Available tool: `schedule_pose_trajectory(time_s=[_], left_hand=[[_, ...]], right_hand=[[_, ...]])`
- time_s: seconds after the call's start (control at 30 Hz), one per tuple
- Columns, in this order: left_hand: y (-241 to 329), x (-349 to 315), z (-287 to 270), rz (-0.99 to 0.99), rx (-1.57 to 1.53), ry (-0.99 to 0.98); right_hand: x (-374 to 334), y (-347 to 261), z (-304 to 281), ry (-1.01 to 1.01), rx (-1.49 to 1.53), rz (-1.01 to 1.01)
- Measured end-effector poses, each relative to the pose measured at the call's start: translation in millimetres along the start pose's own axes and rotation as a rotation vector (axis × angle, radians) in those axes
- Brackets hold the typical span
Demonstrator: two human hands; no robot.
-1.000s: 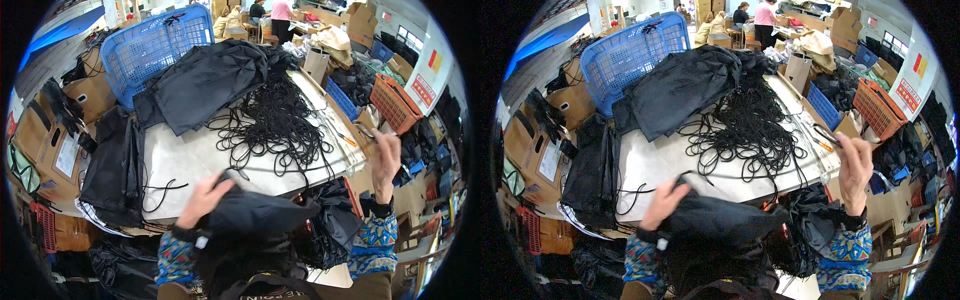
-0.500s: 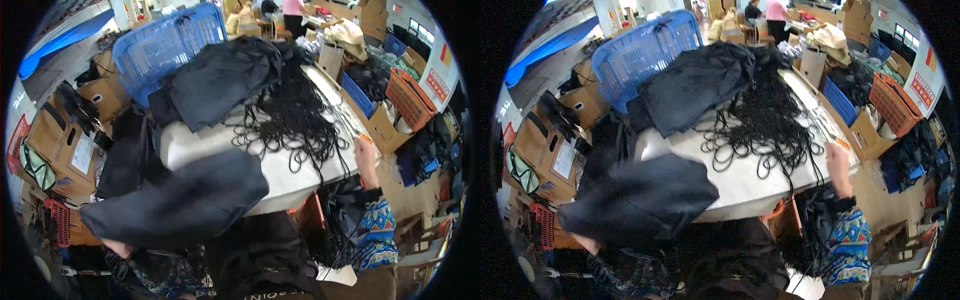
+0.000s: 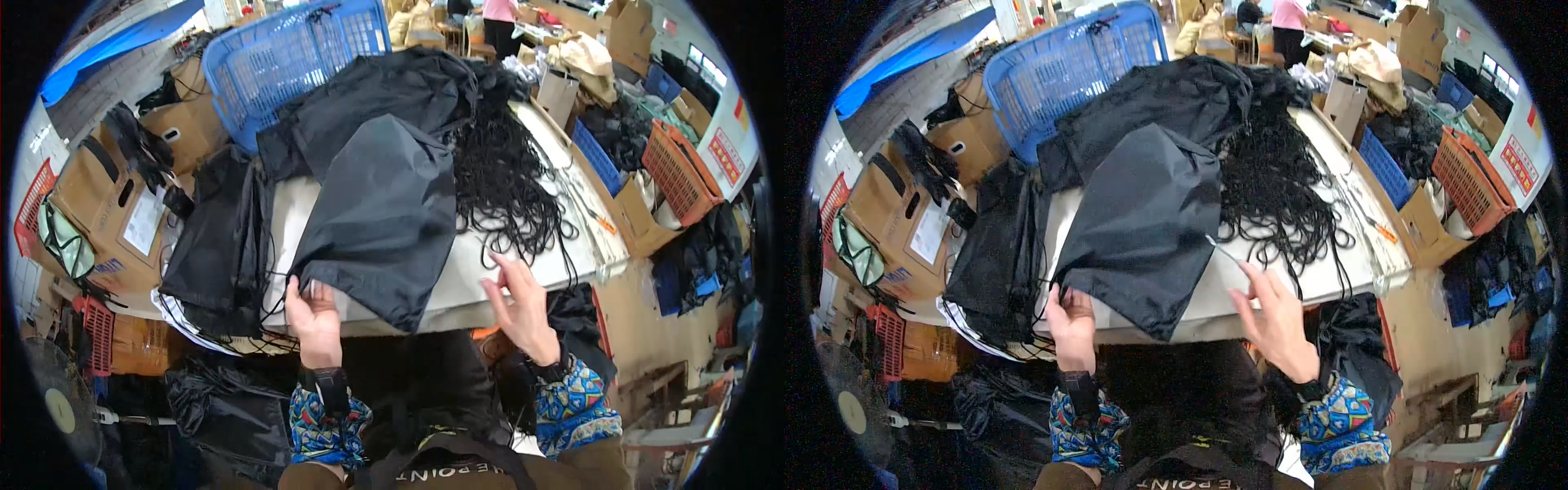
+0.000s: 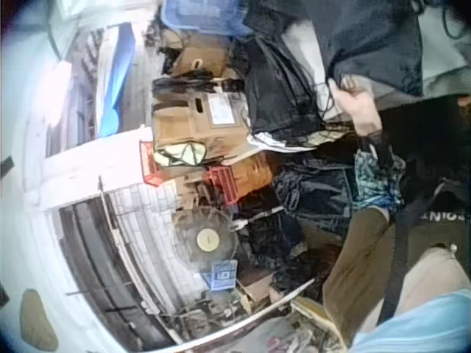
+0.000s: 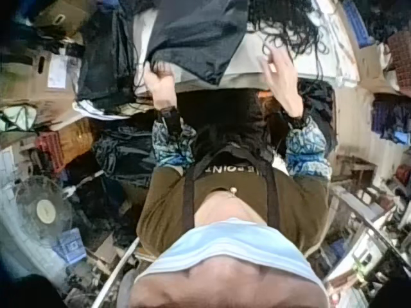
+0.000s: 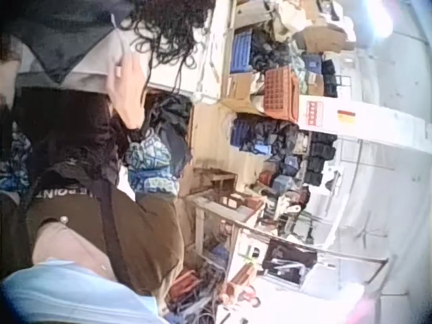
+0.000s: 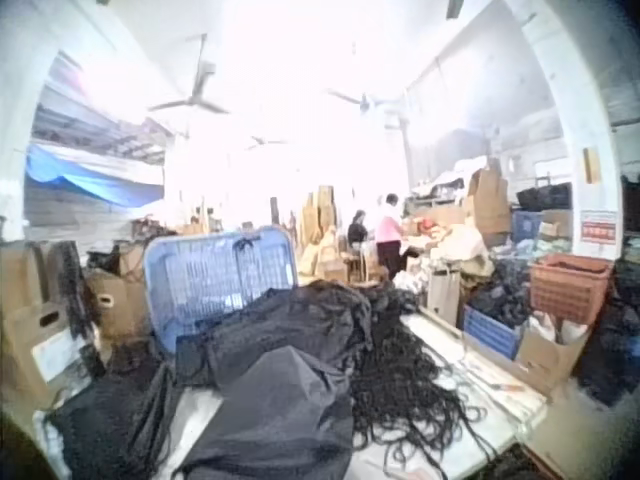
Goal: The person threads black drawstrings through the hems of black fabric bags using a small metal tool. They repeatedly pick up a bag, insert the tool into the hem, pull the string through, and place the finished bag on a growing pile on the table.
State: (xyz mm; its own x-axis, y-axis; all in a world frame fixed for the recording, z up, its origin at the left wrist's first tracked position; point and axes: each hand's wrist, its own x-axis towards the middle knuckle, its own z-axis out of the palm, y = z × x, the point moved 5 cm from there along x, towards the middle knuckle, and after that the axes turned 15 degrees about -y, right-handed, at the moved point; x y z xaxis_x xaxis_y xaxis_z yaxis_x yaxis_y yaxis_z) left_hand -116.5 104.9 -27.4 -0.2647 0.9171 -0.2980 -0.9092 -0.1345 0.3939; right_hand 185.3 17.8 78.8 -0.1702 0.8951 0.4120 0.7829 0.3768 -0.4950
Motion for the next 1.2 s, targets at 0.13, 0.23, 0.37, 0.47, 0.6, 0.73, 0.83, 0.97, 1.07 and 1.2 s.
schedule_pose_trajectory(time_s=[0.13,0.23,0.37,0.47,0.6,0.73,0.83,0.97,1.07,1.2], left_hand=[[-19.8,-21.7,11.7,-0.047,0.067,-0.055],[-26.3,-38.4,22.8,-0.101,0.085,-0.157],[-8.4,-20.0,13.3,-0.121,0.223,-0.251],[-3.1,-6.2,9.0,0.089,0.474,-0.063],[13.8,54.3,-33.6,-0.345,0.227,-0.264],[33.1,-38.6,7.0,0.579,0.876,-0.079],[-26.7,-60.4,36.4,0.629,2.161,-0.712],[-67.5,9.2,24.6,0.502,2.460,-0.992],[-68.2,40.7,53.5,0.464,2.596,-0.938],[-87.4,-35.8,101.2,0.233,1.909,-1.080]], right_hand=[[-4.1,-21.3,34.1,-0.103,-0.061,-0.017],[6.6,-37.5,53.2,-0.143,-0.198,-0.055],[13.0,1.0,75.1,-0.151,-0.346,-0.061],[12.8,12.1,75.2,-0.249,-0.242,-0.042],[-6.9,26.2,63.4,-0.339,-0.017,0.089],[-43.2,82.5,7.8,-0.161,-0.108,0.363],[-73.1,136.5,-30.4,0.010,-0.276,0.613],[-94.6,188.4,-47.7,0.127,-0.346,0.680],[-100.0,208.3,-49.9,0.017,-0.178,0.660],[-84.7,184.5,-52.4,-0.091,0.412,0.665]])
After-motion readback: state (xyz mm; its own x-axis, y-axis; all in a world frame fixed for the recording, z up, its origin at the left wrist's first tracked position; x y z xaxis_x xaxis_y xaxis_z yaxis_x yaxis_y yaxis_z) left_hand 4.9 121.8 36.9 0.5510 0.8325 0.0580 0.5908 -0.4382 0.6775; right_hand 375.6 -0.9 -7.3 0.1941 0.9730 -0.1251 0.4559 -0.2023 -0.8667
